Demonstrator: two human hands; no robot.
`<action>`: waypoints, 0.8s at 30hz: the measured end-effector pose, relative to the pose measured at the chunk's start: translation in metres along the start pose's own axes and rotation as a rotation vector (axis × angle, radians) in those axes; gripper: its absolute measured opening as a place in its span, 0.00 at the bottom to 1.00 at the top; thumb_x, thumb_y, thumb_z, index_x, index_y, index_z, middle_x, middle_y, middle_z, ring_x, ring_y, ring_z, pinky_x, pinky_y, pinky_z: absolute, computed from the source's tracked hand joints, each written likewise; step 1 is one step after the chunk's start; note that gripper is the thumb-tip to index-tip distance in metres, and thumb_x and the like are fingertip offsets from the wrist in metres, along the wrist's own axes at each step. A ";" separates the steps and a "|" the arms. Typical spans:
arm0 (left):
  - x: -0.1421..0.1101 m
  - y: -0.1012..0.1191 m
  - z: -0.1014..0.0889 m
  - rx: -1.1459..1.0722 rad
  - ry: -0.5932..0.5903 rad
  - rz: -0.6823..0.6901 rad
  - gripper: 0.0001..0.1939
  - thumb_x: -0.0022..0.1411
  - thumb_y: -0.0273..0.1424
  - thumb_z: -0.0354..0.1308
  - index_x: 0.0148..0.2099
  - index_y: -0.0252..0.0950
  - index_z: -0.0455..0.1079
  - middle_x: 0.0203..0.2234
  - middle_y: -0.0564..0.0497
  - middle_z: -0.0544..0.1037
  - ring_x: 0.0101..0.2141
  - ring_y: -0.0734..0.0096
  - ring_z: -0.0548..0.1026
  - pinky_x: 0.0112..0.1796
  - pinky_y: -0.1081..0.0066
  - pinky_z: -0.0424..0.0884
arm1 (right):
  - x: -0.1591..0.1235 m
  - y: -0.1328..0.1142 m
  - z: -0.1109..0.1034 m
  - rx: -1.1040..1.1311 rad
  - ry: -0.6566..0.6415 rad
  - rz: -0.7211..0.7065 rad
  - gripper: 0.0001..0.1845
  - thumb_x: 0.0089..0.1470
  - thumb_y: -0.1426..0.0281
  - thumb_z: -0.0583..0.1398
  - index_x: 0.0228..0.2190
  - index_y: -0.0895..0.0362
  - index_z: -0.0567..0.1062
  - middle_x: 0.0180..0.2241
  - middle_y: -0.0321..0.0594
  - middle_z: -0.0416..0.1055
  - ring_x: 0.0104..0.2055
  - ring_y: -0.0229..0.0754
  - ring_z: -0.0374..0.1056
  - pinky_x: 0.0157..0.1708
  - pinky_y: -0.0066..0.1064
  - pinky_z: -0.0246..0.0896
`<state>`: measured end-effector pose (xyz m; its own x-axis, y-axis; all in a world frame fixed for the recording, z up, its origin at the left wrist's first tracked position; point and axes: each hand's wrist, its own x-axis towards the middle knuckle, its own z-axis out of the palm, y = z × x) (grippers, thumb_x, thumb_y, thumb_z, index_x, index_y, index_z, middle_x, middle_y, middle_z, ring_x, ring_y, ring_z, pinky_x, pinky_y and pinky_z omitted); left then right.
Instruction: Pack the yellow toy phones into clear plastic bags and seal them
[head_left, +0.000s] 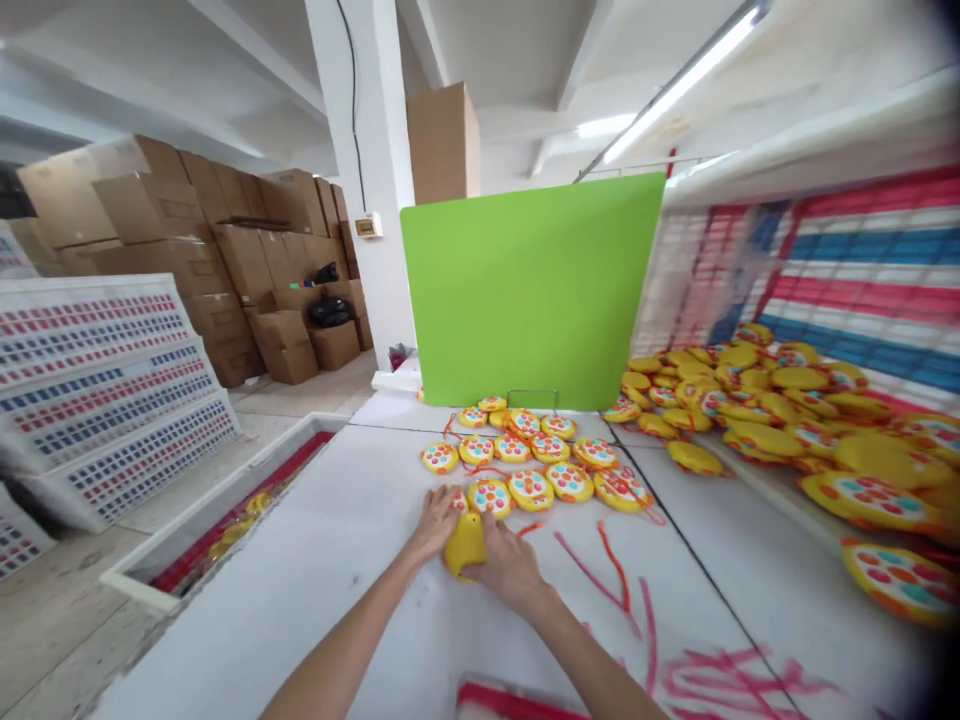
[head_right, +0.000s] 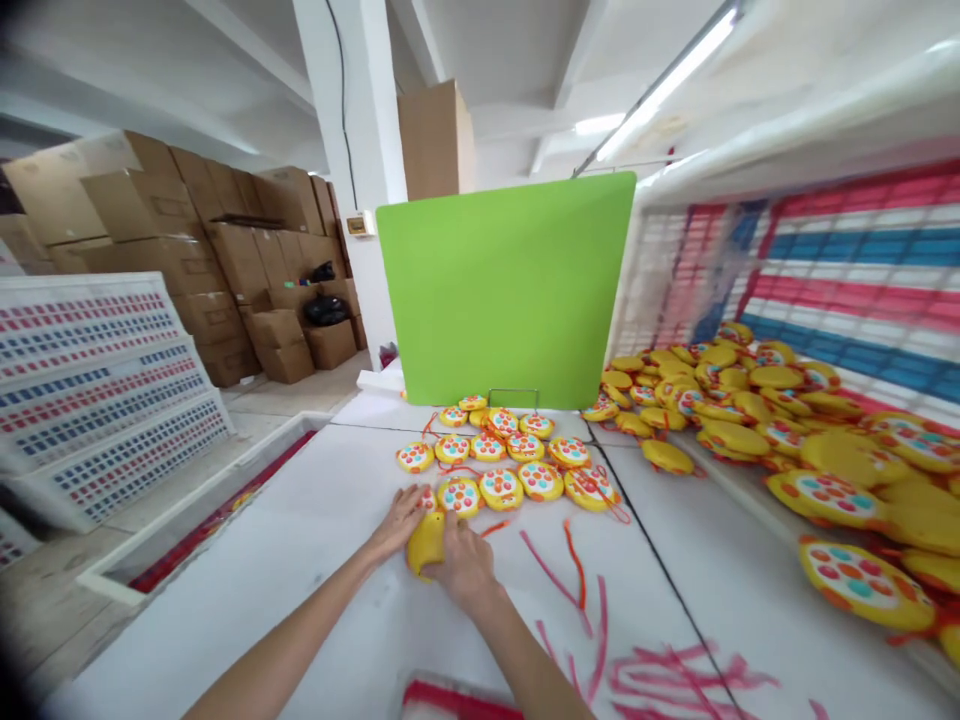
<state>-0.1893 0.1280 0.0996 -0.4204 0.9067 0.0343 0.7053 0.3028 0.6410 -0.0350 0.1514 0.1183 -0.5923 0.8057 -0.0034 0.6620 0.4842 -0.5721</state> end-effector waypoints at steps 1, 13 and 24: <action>-0.010 0.004 0.000 -0.063 0.013 0.019 0.23 0.60 0.34 0.45 0.57 0.38 0.62 0.58 0.47 0.64 0.59 0.62 0.57 0.57 0.62 0.53 | -0.004 0.004 0.000 0.050 0.027 -0.005 0.38 0.33 0.70 0.67 0.48 0.62 0.65 0.45 0.55 0.69 0.45 0.57 0.68 0.40 0.42 0.61; -0.152 0.053 -0.007 -0.770 -0.214 0.225 0.20 0.52 0.36 0.59 0.46 0.32 0.67 0.39 0.46 0.77 0.39 0.62 0.75 0.41 0.67 0.71 | -0.131 0.026 -0.037 0.482 0.295 -0.264 0.15 0.46 0.75 0.59 0.39 0.55 0.65 0.37 0.39 0.69 0.36 0.40 0.68 0.32 0.29 0.65; -0.203 0.081 -0.024 -0.339 0.084 0.435 0.14 0.56 0.31 0.56 0.47 0.41 0.69 0.44 0.48 0.75 0.46 0.63 0.72 0.48 0.63 0.68 | -0.185 0.018 -0.047 0.283 0.472 -0.431 0.19 0.52 0.72 0.59 0.46 0.52 0.66 0.49 0.45 0.66 0.51 0.46 0.64 0.47 0.36 0.63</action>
<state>-0.0605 -0.0385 0.1629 -0.1855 0.8964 0.4026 0.6067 -0.2178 0.7645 0.1084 0.0267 0.1466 -0.4700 0.6547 0.5920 0.2294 0.7383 -0.6343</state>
